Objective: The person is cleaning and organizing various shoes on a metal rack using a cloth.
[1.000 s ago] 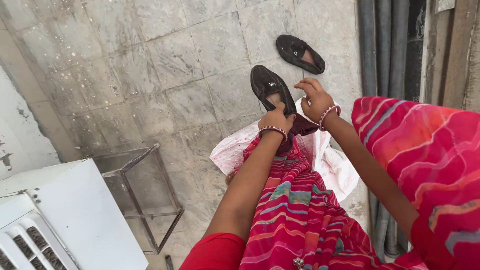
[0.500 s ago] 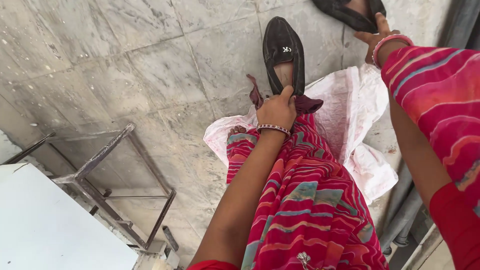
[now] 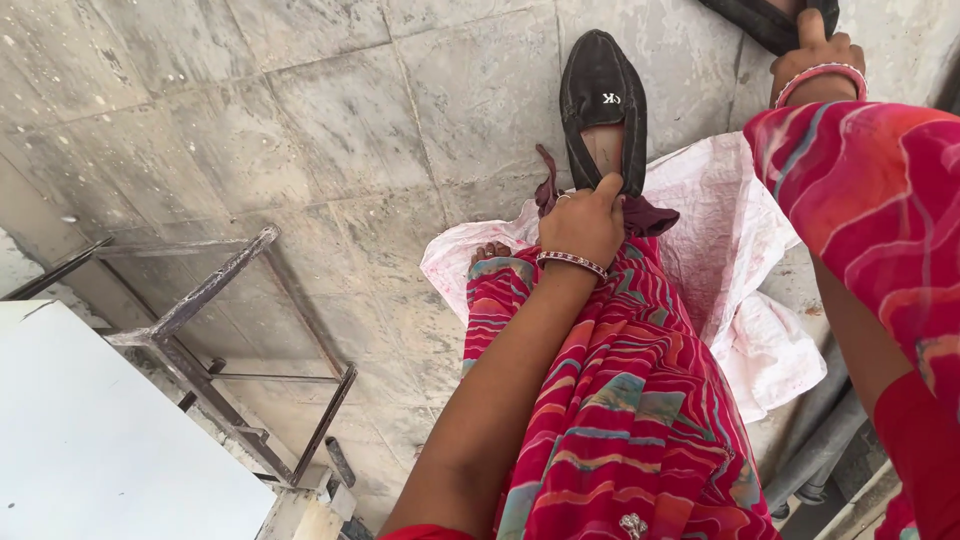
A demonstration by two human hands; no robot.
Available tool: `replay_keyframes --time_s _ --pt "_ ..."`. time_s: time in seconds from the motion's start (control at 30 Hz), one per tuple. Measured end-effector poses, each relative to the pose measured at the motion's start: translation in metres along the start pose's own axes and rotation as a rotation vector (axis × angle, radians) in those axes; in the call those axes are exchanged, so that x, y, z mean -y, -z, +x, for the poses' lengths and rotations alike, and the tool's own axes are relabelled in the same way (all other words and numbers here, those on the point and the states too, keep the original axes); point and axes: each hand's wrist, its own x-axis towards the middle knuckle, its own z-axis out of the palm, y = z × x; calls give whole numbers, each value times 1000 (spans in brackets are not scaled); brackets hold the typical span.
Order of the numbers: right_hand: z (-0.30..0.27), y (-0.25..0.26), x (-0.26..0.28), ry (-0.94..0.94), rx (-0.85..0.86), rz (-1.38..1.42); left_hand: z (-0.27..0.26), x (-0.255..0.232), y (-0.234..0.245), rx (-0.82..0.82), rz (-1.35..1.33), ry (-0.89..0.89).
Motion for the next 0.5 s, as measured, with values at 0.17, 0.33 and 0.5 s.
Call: replay_keyframes --time_s 0.17,0.33,0.5 --pt "14 -2 6 -24 -32 61 -8 -9 31 36 30 -48" --pt "6 33 13 -43 -108 116 -40 -12 71 35 51 -82" --pt "-72 119 67 -10 -132 204 -104 -15 99 47 69 -106"
